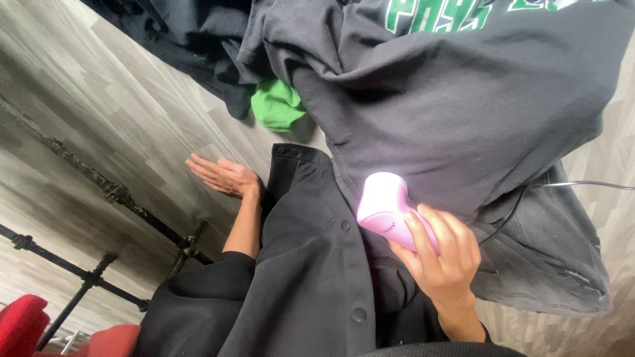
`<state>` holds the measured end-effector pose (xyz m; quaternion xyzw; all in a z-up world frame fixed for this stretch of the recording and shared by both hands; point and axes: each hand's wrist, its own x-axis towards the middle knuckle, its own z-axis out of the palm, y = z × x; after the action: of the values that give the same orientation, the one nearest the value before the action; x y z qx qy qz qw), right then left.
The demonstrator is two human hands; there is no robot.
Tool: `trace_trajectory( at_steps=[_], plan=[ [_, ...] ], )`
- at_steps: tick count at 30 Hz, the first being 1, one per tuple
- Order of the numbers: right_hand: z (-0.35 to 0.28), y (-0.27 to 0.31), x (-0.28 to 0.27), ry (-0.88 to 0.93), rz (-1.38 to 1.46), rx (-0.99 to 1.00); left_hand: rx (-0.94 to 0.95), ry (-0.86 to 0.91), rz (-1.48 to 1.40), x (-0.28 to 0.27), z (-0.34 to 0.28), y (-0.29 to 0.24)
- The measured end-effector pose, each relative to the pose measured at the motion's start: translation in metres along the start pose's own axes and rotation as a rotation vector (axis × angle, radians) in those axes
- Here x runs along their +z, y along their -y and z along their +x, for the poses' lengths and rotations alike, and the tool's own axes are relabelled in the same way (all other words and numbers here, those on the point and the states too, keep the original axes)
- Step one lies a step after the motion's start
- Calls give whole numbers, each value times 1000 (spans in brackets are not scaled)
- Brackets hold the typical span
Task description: The person uses a pink handheld lint remover to clean a dark grey sweatshirt. They hold the garment taut with one hand while moving the device over the fabric surface to remove lint.
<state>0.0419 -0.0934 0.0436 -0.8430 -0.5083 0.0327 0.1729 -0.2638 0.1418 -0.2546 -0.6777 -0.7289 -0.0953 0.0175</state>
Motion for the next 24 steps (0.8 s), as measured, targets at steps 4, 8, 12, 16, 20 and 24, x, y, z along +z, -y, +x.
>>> trace_trajectory(
  at_steps=[4, 8, 12, 16, 20, 24],
  plan=[
    [16, 4, -8, 8, -34, 15, 13, 0, -10, -2, 0, 0],
    [24, -11, -21, -33, -46, 42, -21, 34, -6, -3, 2, -1],
    [31, -34, -32, -120, -77, 64, 153, 110, -466, -35, 19, -50],
    [28, -52, -38, -199, -60, 127, 476, 299, -789, -133, 44, -213],
    [20, -54, -38, -241, -61, 211, 1106, 711, -1057, -199, 55, -353],
    [18, -56, -37, -283, -10, 292, 1506, 1019, -1094, -223, 39, -450]
  ],
)
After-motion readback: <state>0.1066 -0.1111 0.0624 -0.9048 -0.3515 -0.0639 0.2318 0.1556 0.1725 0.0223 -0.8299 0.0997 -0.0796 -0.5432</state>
